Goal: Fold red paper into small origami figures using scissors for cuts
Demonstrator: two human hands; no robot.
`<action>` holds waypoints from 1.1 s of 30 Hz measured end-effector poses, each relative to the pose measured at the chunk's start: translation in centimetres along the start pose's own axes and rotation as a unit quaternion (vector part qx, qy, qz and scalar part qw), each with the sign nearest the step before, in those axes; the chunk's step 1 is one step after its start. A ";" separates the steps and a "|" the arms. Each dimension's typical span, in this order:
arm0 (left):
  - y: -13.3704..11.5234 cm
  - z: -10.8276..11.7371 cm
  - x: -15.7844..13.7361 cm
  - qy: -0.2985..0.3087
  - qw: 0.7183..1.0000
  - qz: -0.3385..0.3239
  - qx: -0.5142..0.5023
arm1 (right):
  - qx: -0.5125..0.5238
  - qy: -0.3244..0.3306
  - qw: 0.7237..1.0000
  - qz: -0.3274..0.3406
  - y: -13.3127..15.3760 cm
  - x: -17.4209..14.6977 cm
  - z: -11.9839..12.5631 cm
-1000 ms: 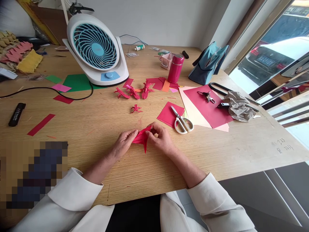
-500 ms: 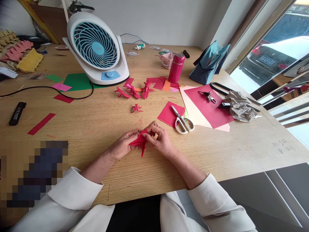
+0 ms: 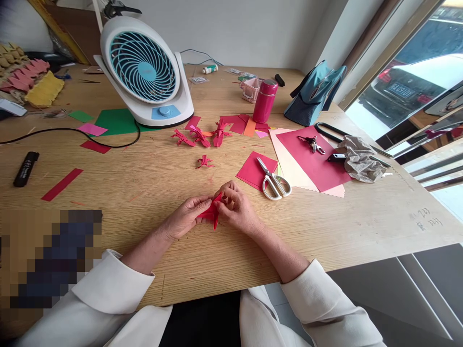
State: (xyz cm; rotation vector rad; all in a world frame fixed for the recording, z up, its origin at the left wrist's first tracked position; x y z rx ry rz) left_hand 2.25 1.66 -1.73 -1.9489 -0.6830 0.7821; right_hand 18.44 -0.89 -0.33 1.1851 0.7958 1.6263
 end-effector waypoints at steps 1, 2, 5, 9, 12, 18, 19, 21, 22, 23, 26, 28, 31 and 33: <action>0.0 0.0 0.0 0.004 1.000 0.001 0.002 | 0.000 -0.002 1.000 0.003 0.0 0.0 0.0; 0.0 -0.1 0.0 0.007 1.000 0.002 0.003 | 0.001 -0.006 1.000 0.006 0.0 0.0 0.0; -0.1 -0.2 -0.1 0.009 1.000 0.004 0.011 | 0.014 -0.021 1.000 0.014 0.0 0.0 0.1; 0.1 -0.2 -0.2 0.003 1.000 0.009 0.025 | 0.038 -0.024 0.999 0.017 0.2 0.0 0.3; 0.1 -0.1 -0.2 0.010 1.000 -0.002 0.028 | 0.037 -0.011 0.999 0.024 0.4 0.0 0.4; -0.1 -0.1 -0.2 0.024 0.998 -0.049 0.045 | 0.029 -0.005 0.999 0.023 0.8 0.1 0.5; -0.2 -0.1 -0.2 0.025 0.997 -0.052 0.048 | 0.026 -0.006 0.999 0.023 0.9 0.1 0.5; -0.3 -0.1 -0.2 0.030 0.996 -0.053 0.058 | 0.021 -0.011 0.999 0.026 1.0 0.1 0.5; -0.3 -0.1 -0.2 0.033 0.996 -0.052 0.064 | 0.018 -0.013 0.999 0.028 1.0 0.0 0.6; -0.4 -0.1 -0.3 0.036 0.996 -0.051 0.070 | 0.016 -0.015 0.999 0.028 1.0 0.0 0.6; -0.5 -0.1 -0.3 0.039 0.994 -0.050 0.084 | 0.013 -0.017 0.999 0.029 1.0 0.0 0.7; -0.6 -0.1 -0.3 0.040 0.994 -0.050 0.093 | 0.016 -0.022 0.999 0.031 1.0 0.0 0.7; -0.6 -0.1 -0.3 0.044 0.992 -0.048 0.112 | 0.021 -0.038 0.999 0.031 1.0 0.0 0.7; -0.7 -0.1 -0.3 0.045 0.990 -0.053 0.126 | 0.021 -0.042 0.999 0.027 1.0 0.0 0.7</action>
Point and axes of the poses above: each hand's wrist, its own x-axis towards the middle knuckle, its own z-axis out of the back of the hand, y = z × x, the point moved 2 cm from there along x, towards the middle knuckle, and after that the axes turned 3 degrees about -y, right-handed, at the moved point
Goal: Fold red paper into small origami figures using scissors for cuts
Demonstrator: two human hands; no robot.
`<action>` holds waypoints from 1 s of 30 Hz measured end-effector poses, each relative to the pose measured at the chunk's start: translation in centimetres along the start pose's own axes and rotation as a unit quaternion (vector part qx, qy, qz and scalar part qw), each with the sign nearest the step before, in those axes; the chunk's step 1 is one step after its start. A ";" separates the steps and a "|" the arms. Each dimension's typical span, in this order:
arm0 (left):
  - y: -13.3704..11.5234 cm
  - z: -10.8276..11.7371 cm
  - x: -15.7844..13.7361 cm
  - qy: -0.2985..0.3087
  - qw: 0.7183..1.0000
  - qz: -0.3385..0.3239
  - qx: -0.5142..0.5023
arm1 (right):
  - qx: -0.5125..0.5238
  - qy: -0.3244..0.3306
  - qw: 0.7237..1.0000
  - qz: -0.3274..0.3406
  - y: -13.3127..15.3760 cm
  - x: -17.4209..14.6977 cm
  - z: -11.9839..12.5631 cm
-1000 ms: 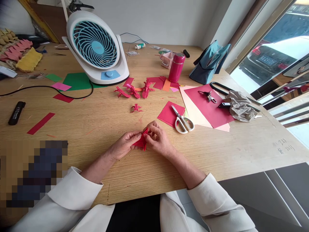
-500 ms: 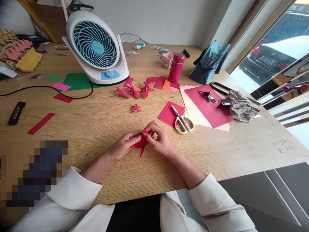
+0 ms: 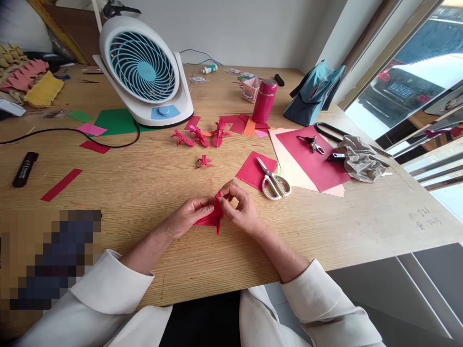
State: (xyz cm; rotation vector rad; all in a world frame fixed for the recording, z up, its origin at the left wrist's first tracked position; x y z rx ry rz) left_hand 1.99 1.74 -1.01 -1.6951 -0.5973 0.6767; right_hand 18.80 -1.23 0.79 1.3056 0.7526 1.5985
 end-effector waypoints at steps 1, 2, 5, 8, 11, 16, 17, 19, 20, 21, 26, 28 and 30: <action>0.0 0.0 0.0 0.001 1.000 -0.002 0.007 | -0.002 0.000 1.000 -0.001 0.0 0.0 0.0; 0.0 0.0 0.0 0.002 1.000 -0.003 0.013 | -0.003 0.000 1.000 -0.001 0.1 0.0 0.0; 0.1 -0.1 0.1 0.002 1.000 0.000 0.020 | -0.007 -0.004 1.000 0.004 0.2 0.0 0.0; 0.2 -0.1 0.1 -0.006 1.000 0.006 0.020 | -0.007 -0.005 1.000 0.003 0.2 0.1 0.1; 0.2 -0.1 0.2 -0.019 0.999 0.006 0.025 | -0.011 -0.003 1.000 -0.002 0.2 0.1 0.1; 0.0 -0.2 0.2 -0.036 0.999 -0.003 0.038 | -0.008 -0.002 1.000 -0.002 0.1 0.1 0.1; -0.1 -0.2 0.2 -0.039 0.998 -0.003 0.041 | -0.005 -0.001 1.000 -0.002 0.1 0.0 0.0; -0.2 -0.3 0.2 -0.047 0.998 0.001 0.046 | 0.001 0.001 1.000 -0.005 0.0 0.0 0.0; -0.2 -0.3 0.2 -0.053 0.997 0.003 0.048 | 0.003 0.003 1.000 -0.008 0.0 0.0 0.0; -0.2 -0.3 0.2 -0.060 0.997 0.003 0.049 | 0.006 0.005 1.000 -0.012 -0.1 0.0 0.0; -0.2 -0.3 0.2 -0.085 0.994 -0.011 0.070 | 0.020 0.013 0.999 -0.036 -0.4 -0.2 0.0; -0.2 -0.2 0.2 -0.087 0.992 -0.020 0.087 | 0.033 0.007 0.998 -0.048 -0.5 -0.2 0.1; -0.2 -0.2 0.2 -0.090 0.990 -0.027 0.102 | 0.055 -0.006 0.997 -0.053 -0.7 -0.3 0.1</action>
Point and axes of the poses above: each hand's wrist, its own x-axis towards the middle knuckle, its own z-axis out of the back of the hand, y = z × x, the point moved 2 cm from there along x, towards the middle knuckle, and after that the axes turned 3 degrees about -y, right-handed, at the moved point
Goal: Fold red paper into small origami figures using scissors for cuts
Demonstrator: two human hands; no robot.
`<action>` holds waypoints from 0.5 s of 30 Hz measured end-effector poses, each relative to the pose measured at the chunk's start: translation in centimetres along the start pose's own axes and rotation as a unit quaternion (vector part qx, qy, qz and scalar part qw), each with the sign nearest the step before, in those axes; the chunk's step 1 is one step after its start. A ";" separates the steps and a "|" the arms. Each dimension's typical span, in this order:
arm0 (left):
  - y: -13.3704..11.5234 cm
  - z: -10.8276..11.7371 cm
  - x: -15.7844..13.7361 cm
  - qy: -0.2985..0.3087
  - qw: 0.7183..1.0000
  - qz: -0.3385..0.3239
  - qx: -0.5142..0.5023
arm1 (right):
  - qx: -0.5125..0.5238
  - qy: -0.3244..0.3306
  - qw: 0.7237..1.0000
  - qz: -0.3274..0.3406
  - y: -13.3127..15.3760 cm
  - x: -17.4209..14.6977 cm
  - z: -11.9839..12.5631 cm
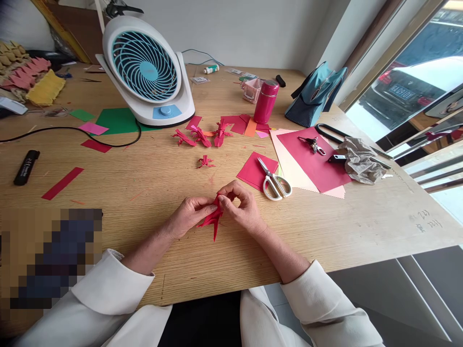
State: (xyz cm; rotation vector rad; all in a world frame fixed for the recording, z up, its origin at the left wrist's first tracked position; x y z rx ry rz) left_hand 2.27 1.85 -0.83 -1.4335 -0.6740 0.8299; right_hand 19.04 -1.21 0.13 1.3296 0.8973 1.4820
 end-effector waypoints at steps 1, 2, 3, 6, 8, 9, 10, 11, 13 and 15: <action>0.0 0.0 0.0 -0.001 1.000 -0.002 0.008 | 0.009 -0.007 1.000 0.002 -0.1 0.0 0.0; 0.0 0.0 0.0 -0.002 1.000 -0.004 0.017 | 0.014 -0.012 1.000 0.007 -0.1 0.0 0.0; 0.0 0.0 0.0 -0.001 1.000 -0.005 0.026 | 0.014 -0.016 1.000 0.014 -0.1 0.1 0.0; 0.1 0.0 0.0 0.005 0.999 -0.002 0.041 | 0.007 -0.020 0.999 0.030 -0.1 0.1 0.1; 0.2 0.1 -0.1 0.008 0.999 0.007 0.036 | 0.010 -0.019 0.999 0.026 -0.2 0.2 0.1; 0.2 0.1 -0.1 0.009 0.999 0.013 0.031 | 0.013 -0.019 1.000 0.022 -0.2 0.2 0.1; 0.2 0.1 -0.1 0.009 0.999 0.016 0.027 | 0.015 -0.019 1.000 0.017 -0.2 0.2 0.2; 0.2 0.1 -0.1 0.009 1.000 0.017 0.023 | 0.019 -0.020 1.000 0.011 -0.3 0.2 0.2; 0.1 0.1 -0.1 0.006 1.000 0.017 0.014 | 0.028 -0.023 0.999 0.001 -0.3 0.2 0.2; 0.0 0.1 -0.1 0.001 1.000 0.014 0.011 | 0.040 -0.025 0.999 -0.007 -0.4 0.2 0.2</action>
Point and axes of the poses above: each hand's wrist, its own x-axis towards the middle knuckle, its own z-axis out of the back of the hand, y = z × x, the point moved 2 cm from there along x, towards the middle knuckle, and after that the axes turned 3 degrees about -y, right-handed, at the moved point
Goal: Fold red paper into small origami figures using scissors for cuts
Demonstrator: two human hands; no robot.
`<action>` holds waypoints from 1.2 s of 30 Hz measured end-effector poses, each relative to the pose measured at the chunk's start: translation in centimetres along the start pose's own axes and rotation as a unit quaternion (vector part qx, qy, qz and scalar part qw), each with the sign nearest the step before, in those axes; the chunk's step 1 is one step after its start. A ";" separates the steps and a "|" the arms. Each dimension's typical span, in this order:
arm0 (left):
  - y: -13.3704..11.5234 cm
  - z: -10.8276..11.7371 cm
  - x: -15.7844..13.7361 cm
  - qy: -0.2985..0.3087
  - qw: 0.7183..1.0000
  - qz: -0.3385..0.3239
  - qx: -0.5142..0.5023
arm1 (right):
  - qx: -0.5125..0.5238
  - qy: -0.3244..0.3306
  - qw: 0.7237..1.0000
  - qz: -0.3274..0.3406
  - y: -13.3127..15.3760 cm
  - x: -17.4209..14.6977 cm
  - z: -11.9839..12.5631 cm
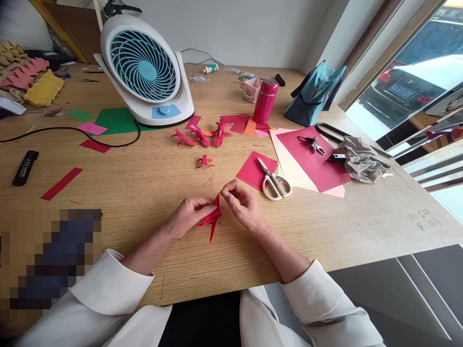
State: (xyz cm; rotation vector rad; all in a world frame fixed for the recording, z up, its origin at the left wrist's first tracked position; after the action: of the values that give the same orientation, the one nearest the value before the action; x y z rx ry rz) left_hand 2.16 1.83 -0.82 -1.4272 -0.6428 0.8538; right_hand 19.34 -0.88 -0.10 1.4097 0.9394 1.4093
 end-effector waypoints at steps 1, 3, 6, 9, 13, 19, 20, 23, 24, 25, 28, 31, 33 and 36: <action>0.0 0.0 0.0 -0.003 1.000 -0.001 0.001 | 0.006 0.002 1.000 -0.004 0.0 0.0 0.0; -0.1 0.0 0.0 -0.007 1.000 -0.005 0.010 | 0.016 0.012 1.000 -0.013 -0.2 -0.1 -0.1; -0.1 0.0 0.0 -0.005 1.000 -0.010 0.018 | 0.022 0.026 0.999 -0.027 -0.4 -0.2 -0.2; -0.1 0.0 0.0 0.003 1.000 -0.011 0.024 | 0.020 0.026 0.999 -0.026 -0.4 -0.2 -0.2; -0.2 0.0 0.0 -0.003 0.999 -0.015 0.035 | 0.002 0.014 1.000 0.000 -0.4 -0.2 -0.1; 0.2 0.0 0.1 -0.010 0.999 -0.007 0.037 | -0.022 0.013 0.999 0.021 -0.1 -0.1 -0.1; 0.2 0.0 0.1 -0.008 0.999 -0.005 0.036 | -0.025 0.014 0.999 0.025 -0.1 -0.1 -0.1; 0.3 -0.1 0.1 -0.001 1.000 0.003 0.023 | -0.032 0.013 0.999 0.034 0.1 -0.1 -0.2; 0.3 -0.1 0.1 0.002 1.000 0.004 0.015 | -0.032 0.012 0.999 0.035 0.1 -0.1 -0.3; 0.2 -0.1 0.0 0.004 1.000 0.004 0.005 | -0.030 0.012 0.999 0.035 0.2 -0.1 -0.3; 0.1 -0.2 0.0 0.006 1.000 0.004 -0.006 | 0.001 0.003 1.000 0.020 0.3 0.0 -0.3; 0.2 -0.1 0.0 0.004 1.000 0.007 0.013 | 0.037 -0.034 0.999 -0.002 0.4 0.1 -0.1; 0.2 -0.1 0.0 -0.005 1.000 0.000 0.027 | 0.041 -0.049 0.998 -0.016 0.4 0.1 0.1; 0.0 -0.1 -0.1 -0.028 0.999 -0.020 0.036 | 0.039 -0.002 0.998 -0.044 0.1 0.0 -0.1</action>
State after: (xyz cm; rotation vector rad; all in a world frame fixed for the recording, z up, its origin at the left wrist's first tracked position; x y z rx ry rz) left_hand 2.18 1.73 -0.78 -1.3249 -0.6753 0.8796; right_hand 19.24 -0.89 -0.04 1.4113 1.0499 1.3165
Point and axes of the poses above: each hand's wrist, its own x-axis towards the middle knuckle, its own z-axis out of the back of the hand, y = z × x, the point moved 2 cm from there along x, towards the middle knuckle, and after that the axes turned 3 degrees about -y, right-handed, at the moved point
